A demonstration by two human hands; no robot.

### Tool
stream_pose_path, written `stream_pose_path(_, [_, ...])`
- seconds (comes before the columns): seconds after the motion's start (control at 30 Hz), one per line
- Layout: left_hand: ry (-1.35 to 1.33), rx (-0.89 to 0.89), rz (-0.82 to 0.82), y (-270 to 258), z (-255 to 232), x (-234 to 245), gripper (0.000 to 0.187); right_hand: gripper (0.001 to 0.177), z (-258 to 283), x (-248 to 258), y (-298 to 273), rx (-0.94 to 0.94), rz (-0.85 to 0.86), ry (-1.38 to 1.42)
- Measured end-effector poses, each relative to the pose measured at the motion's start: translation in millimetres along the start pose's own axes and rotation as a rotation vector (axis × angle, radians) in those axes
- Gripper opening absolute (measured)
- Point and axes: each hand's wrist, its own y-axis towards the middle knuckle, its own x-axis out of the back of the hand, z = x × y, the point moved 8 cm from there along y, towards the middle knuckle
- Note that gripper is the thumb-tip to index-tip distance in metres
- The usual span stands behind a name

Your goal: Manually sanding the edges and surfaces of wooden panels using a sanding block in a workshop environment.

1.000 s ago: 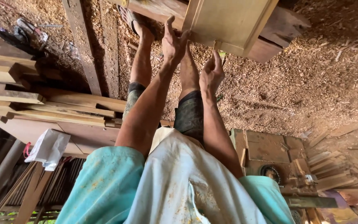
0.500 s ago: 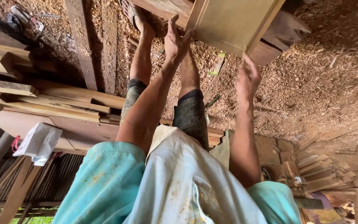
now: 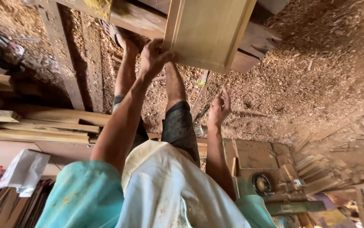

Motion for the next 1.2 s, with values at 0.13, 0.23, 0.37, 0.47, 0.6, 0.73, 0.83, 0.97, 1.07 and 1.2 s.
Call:
stream_pose_path(0.13, [0.278,0.413,-0.104,-45,7,39,0.041,0.036,13,12,6,0.096,-0.08,0.019])
stream_pose_path(0.23, [0.389,0.373,-0.157,-58,-36,58,0.039,0.037,13,18,9,0.085,-0.06,0.03])
stream_pose_path(0.37, [0.697,-0.074,-0.172,-54,-106,58,0.031,0.036,22,18,3,0.003,-0.059,0.024])
stream_pose_path(0.47, [0.771,-0.209,-0.093,-43,-215,25,0.023,0.034,-2,19,12,-0.008,-0.018,0.02])
stream_pose_path(0.6, [0.749,-0.359,-0.115,-45,-236,-20,0.022,0.038,10,8,-4,-0.001,0.091,-0.062])
stream_pose_path(0.73, [0.819,-0.355,0.163,-56,-182,-64,0.024,0.038,-24,19,-3,-0.123,0.023,-0.076])
stream_pose_path(0.83, [0.87,-0.355,0.291,-58,-132,-78,0.024,0.036,-42,36,-4,-0.131,-0.102,-0.051])
stream_pose_path(0.97, [1.11,-0.668,0.211,-54,-82,-78,0.021,0.035,-57,51,0,-0.111,-0.132,-0.076])
stream_pose_path(1.07, [1.108,-0.656,0.264,-51,-65,-74,0.023,0.038,-63,59,6,-0.117,-0.091,-0.133])
stream_pose_path(1.2, [1.096,-0.602,0.28,-48,8,-85,0.032,0.036,-61,64,16,-0.139,-0.133,-0.105])
